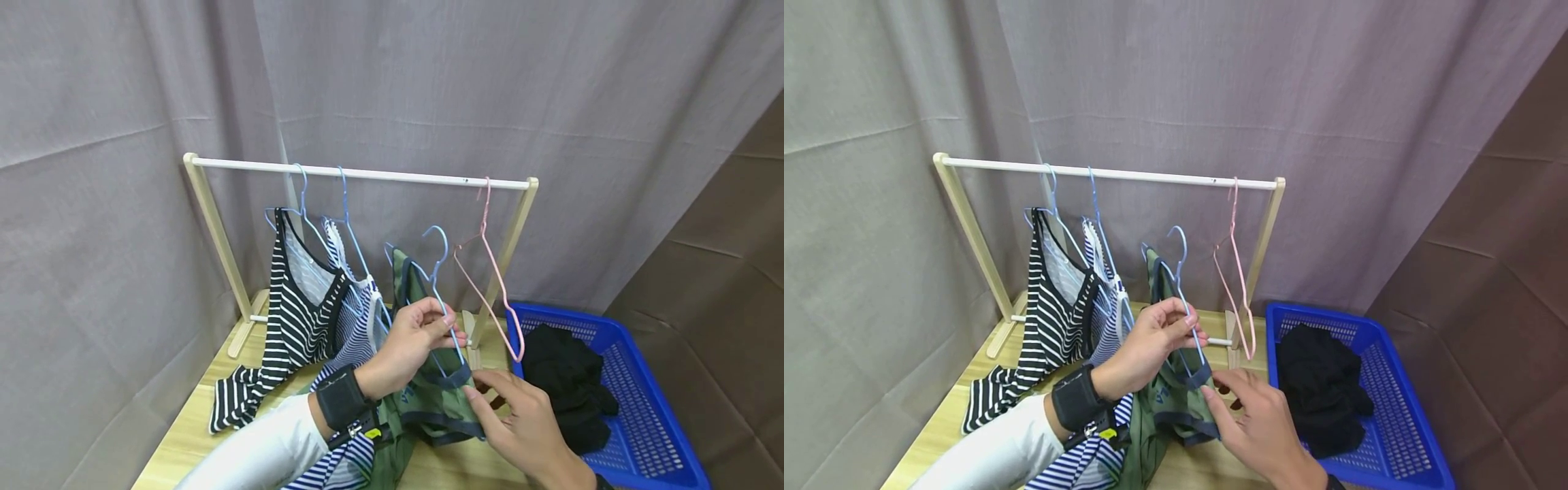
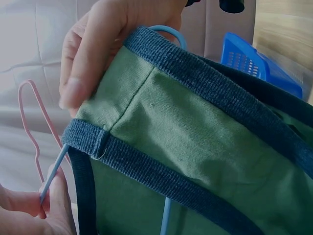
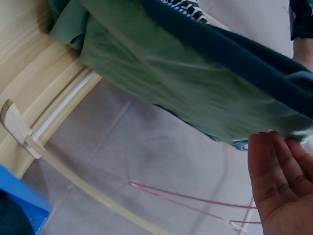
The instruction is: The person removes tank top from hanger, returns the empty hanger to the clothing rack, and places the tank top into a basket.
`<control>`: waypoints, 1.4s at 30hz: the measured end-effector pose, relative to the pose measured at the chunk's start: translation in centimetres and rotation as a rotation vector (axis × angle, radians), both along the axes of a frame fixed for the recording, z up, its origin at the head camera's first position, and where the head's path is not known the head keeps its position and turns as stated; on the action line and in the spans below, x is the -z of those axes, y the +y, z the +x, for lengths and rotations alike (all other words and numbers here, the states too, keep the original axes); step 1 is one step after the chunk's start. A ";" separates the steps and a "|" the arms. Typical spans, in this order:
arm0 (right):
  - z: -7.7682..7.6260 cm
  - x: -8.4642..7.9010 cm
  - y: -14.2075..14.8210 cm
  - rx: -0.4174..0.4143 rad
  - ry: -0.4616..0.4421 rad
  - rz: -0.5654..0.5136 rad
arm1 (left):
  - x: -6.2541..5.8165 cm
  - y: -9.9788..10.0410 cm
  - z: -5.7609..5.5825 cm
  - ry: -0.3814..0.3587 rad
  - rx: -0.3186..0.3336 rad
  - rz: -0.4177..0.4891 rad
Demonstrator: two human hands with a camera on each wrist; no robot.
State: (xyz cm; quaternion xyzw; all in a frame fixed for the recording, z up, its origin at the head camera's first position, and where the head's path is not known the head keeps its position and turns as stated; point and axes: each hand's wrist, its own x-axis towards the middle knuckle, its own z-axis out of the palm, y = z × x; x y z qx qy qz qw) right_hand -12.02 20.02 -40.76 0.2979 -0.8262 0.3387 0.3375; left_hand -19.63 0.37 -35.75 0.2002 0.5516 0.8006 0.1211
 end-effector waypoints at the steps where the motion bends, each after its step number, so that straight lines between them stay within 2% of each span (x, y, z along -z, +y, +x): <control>1: 0.0 0.0 -0.1 0.003 -0.011 0.003 | 0.0 0.0 0.0 -0.002 0.001 0.000; 5: 0.0 -0.2 -0.4 0.016 -0.028 0.009 | 0.1 0.2 -0.1 -0.003 0.001 0.006; 24: 0.1 -0.2 -0.6 0.058 0.039 0.039 | 0.5 0.3 0.0 0.017 -0.006 -0.010; 35: -0.2 -0.4 -0.5 0.034 0.099 0.042 | 0.4 0.2 -0.2 0.030 -0.005 -0.006; 42: -0.1 -0.5 -0.4 0.030 0.105 0.044 | 0.3 0.2 -0.2 0.023 -0.004 -0.006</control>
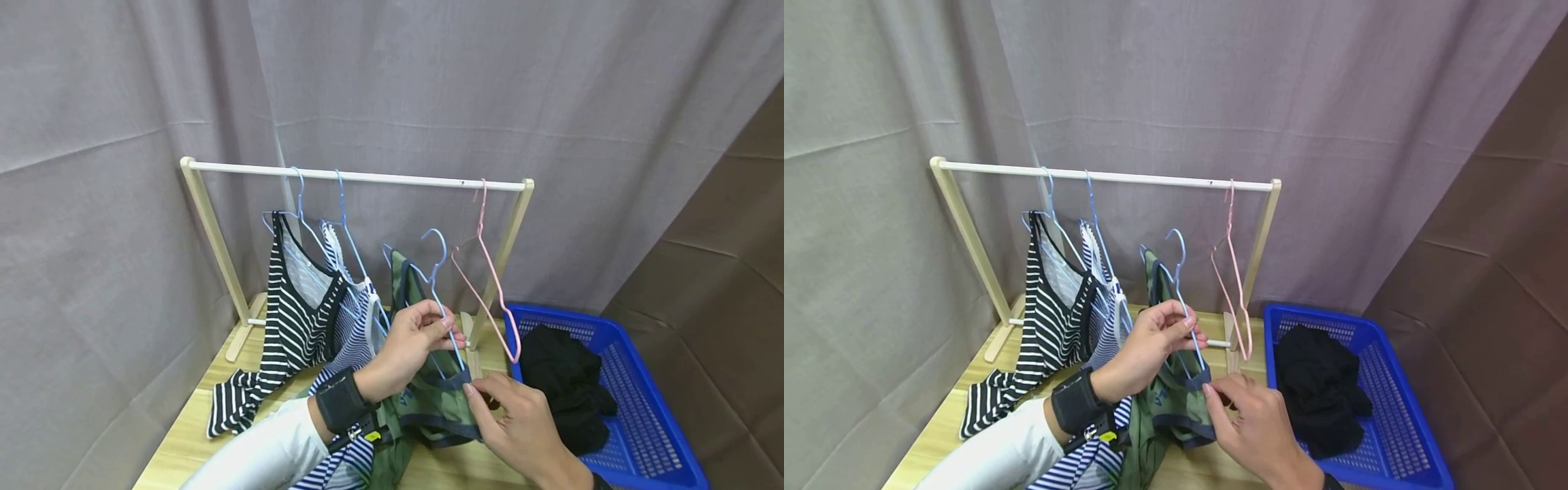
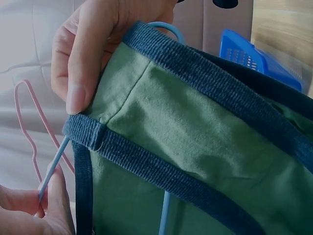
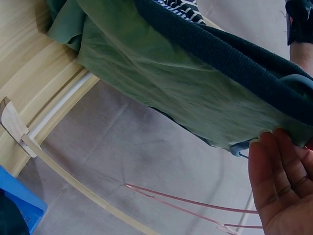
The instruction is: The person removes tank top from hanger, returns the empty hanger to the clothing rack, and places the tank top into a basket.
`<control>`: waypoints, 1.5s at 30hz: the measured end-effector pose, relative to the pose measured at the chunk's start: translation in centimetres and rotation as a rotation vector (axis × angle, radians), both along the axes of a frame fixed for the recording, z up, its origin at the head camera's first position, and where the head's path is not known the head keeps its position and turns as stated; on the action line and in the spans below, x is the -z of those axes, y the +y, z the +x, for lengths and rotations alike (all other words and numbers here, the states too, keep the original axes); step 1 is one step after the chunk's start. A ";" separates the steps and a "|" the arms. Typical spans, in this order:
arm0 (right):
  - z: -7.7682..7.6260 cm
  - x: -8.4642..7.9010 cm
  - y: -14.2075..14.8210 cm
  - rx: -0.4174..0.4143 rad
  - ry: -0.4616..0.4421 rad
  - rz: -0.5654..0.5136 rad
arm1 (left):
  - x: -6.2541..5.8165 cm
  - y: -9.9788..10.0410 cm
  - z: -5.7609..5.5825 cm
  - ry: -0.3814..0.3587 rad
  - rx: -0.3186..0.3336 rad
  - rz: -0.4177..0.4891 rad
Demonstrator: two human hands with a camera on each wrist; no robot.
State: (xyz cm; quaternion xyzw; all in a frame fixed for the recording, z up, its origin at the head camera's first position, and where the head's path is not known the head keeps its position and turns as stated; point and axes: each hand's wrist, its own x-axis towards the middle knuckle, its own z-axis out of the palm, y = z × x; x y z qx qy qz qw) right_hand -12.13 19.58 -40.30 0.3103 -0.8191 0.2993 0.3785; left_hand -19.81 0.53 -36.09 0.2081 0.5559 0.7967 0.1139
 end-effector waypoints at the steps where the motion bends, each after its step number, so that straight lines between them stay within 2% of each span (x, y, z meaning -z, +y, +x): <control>1: 0.0 0.0 0.0 0.003 -0.001 0.000 | 0.0 0.0 0.0 0.001 0.000 0.002; 8: 0.3 0.0 0.1 0.015 0.005 -0.008 | -0.4 0.0 0.0 0.014 0.000 0.005; 17: 0.7 0.3 0.5 -0.024 0.015 -0.020 | -0.6 0.1 -0.3 0.026 0.007 0.013; 25: 0.9 0.7 1.0 -0.067 0.042 -0.039 | -1.2 0.3 -0.5 0.035 -0.017 0.011; 36: 0.7 1.0 1.3 -0.082 0.085 -0.041 | -1.5 0.3 -0.8 0.042 -0.020 0.020; 45: 1.0 1.1 1.4 -0.097 0.073 -0.044 | -2.1 0.1 -1.1 0.040 -0.033 0.022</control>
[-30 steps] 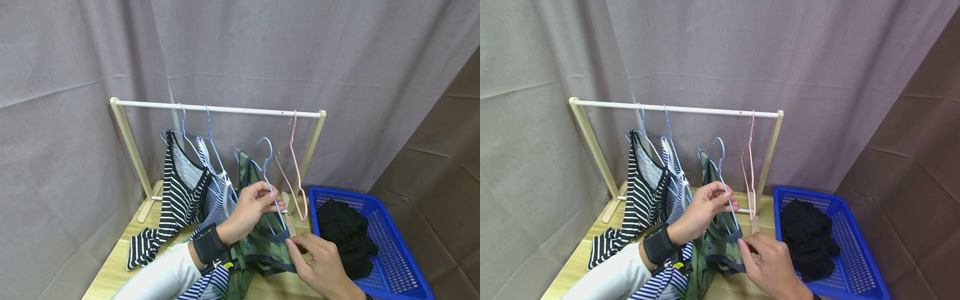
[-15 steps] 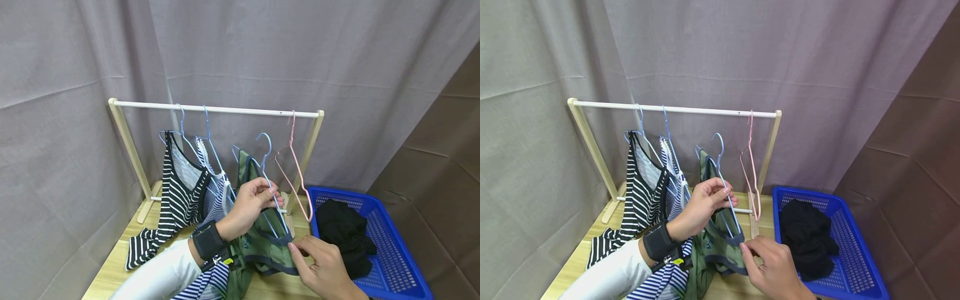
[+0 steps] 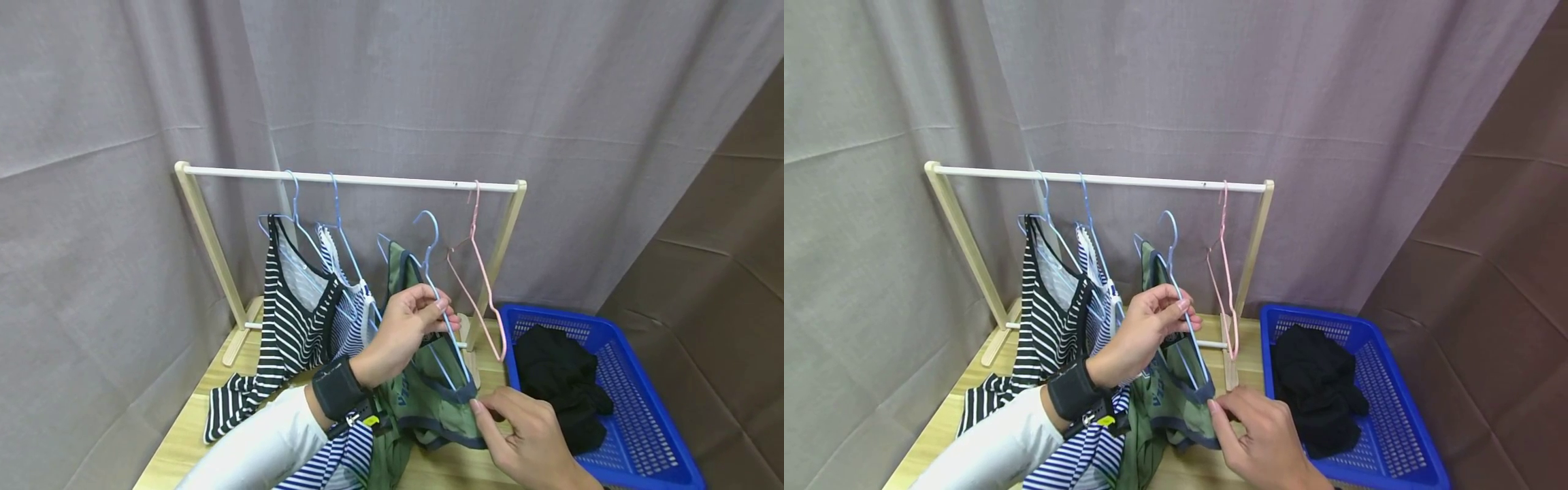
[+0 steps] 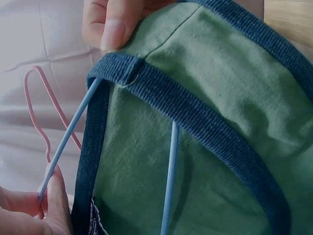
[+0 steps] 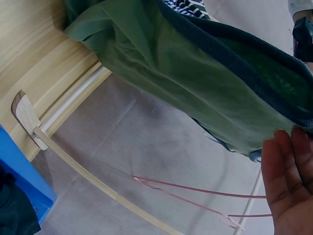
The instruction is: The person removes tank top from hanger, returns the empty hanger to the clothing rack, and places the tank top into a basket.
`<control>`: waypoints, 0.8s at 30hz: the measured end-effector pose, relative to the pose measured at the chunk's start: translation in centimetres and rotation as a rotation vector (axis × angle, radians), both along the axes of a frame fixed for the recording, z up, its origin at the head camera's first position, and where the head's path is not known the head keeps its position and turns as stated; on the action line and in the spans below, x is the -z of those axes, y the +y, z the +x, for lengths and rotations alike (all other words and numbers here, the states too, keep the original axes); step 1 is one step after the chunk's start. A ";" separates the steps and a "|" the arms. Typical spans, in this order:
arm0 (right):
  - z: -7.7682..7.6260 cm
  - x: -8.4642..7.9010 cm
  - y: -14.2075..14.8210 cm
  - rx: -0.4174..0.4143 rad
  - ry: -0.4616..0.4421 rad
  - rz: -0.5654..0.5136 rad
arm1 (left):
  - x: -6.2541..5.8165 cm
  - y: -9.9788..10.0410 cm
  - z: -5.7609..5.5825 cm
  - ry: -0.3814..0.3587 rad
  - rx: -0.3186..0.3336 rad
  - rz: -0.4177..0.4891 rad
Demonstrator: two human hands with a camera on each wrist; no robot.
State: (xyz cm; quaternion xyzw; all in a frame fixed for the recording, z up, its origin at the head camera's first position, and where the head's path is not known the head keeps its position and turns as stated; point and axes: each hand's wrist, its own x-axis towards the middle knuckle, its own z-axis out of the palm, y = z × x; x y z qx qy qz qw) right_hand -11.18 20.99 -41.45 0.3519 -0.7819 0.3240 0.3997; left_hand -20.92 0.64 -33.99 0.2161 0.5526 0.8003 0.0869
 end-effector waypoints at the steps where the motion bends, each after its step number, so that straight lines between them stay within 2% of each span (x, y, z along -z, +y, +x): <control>1: 0.0 0.0 0.0 -0.007 0.002 -0.001 | -0.1 0.0 0.0 0.001 -0.001 0.000; 11: -0.2 0.3 -0.2 -0.102 0.079 -0.017 | -0.5 -0.3 -0.3 -0.007 -0.009 0.026; 20: 0.0 0.4 -0.1 -0.139 0.109 0.013 | -0.8 -0.4 -0.5 -0.007 -0.014 0.054; 24: 0.0 0.2 -0.4 -0.181 0.117 0.024 | -0.9 -0.5 -0.7 -0.019 -0.016 0.062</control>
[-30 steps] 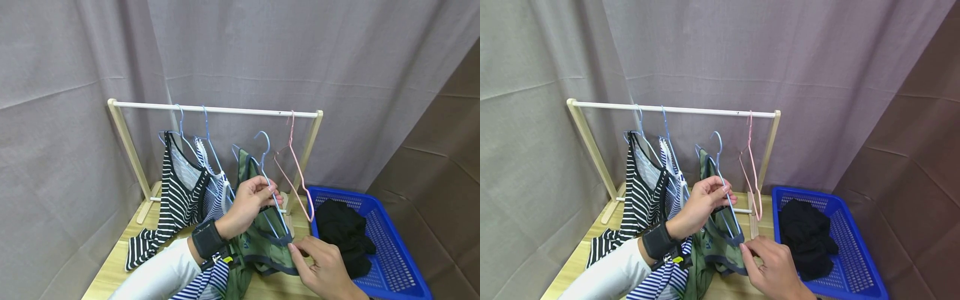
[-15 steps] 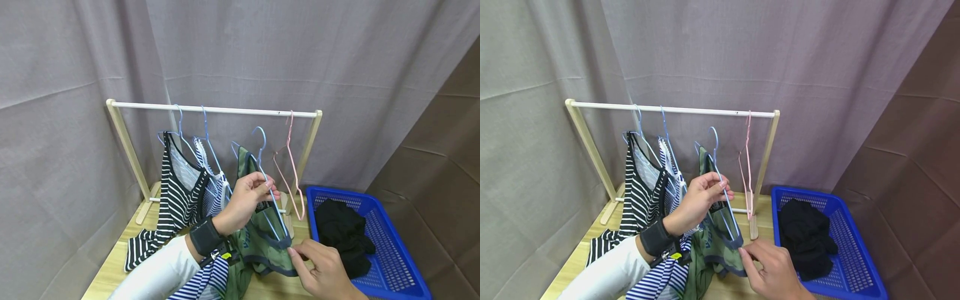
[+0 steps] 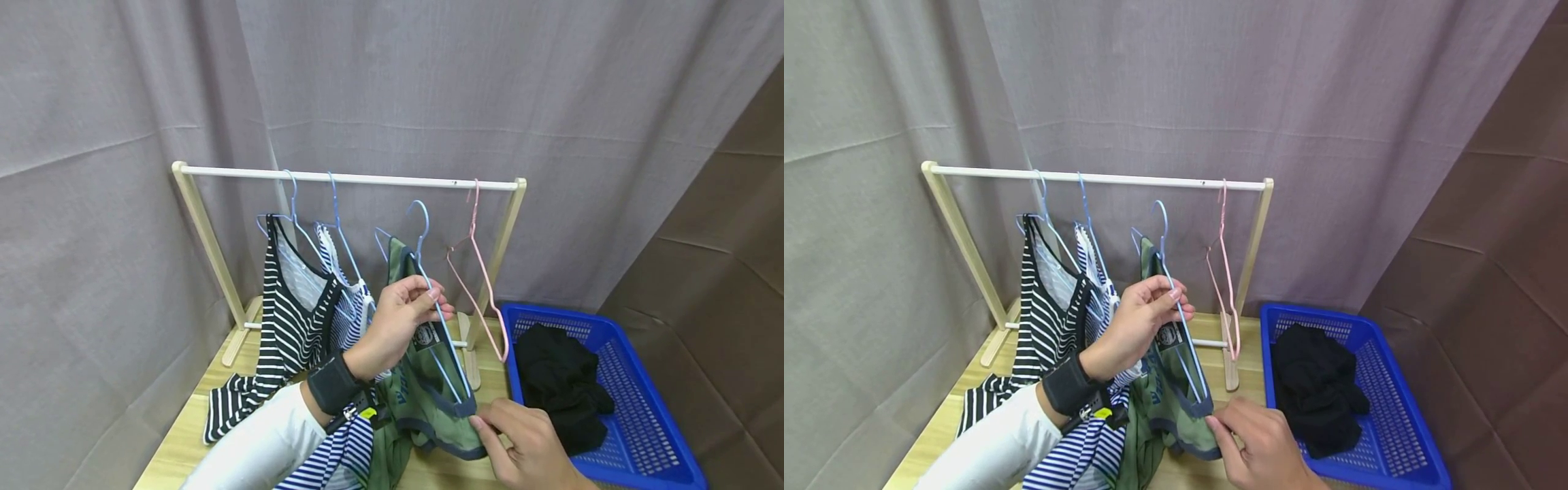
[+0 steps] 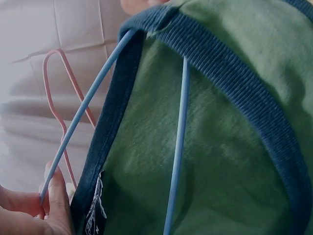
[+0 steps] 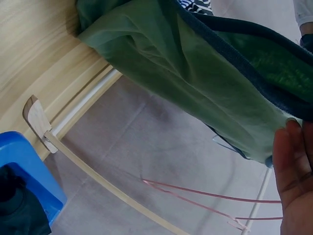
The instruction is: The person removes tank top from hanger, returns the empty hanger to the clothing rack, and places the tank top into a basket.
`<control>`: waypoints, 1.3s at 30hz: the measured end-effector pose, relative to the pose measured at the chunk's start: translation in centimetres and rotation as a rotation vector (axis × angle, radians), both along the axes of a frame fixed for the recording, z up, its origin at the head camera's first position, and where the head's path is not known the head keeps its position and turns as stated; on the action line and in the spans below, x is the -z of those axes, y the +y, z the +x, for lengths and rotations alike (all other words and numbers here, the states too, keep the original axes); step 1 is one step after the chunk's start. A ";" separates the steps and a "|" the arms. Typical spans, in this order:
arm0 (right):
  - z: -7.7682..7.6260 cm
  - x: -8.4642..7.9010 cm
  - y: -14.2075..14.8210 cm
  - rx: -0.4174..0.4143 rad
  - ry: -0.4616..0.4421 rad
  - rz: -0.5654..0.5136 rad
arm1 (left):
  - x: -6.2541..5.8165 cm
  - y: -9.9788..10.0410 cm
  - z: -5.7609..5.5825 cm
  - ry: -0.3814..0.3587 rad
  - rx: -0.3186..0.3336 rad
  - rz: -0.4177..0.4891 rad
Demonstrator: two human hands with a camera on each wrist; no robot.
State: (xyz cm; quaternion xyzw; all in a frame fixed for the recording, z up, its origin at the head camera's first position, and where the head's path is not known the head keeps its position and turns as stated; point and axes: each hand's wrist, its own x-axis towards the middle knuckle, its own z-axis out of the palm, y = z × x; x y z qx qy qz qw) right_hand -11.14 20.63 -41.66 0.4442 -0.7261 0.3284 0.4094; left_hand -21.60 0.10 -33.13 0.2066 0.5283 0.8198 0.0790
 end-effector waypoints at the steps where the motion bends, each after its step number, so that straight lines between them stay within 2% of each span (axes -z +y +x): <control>1: 0.0 -0.1 -0.1 -0.010 0.003 0.004 | 0.0 0.0 0.0 -0.003 0.002 0.000; 7: 0.1 -0.2 -0.3 -0.030 0.005 0.019 | -0.3 0.0 -0.1 -0.012 0.000 -0.002; 13: -0.7 1.2 0.7 -0.024 -0.015 0.065 | -0.5 -0.2 -0.1 -0.014 0.003 0.010; 18: -1.3 2.4 1.3 0.022 -0.032 0.092 | -0.4 -0.4 0.2 -0.009 0.025 -0.005; 24: -2.1 3.7 1.7 0.047 -0.098 0.085 | -0.1 -0.4 0.8 -0.002 0.030 -0.025; 33: -4.4 4.9 0.6 0.171 -0.159 0.175 | 0.4 -0.8 2.2 0.027 0.054 -0.073; 39: -5.6 5.1 -0.5 0.263 -0.251 0.210 | 0.9 -0.9 3.2 0.037 0.087 -0.097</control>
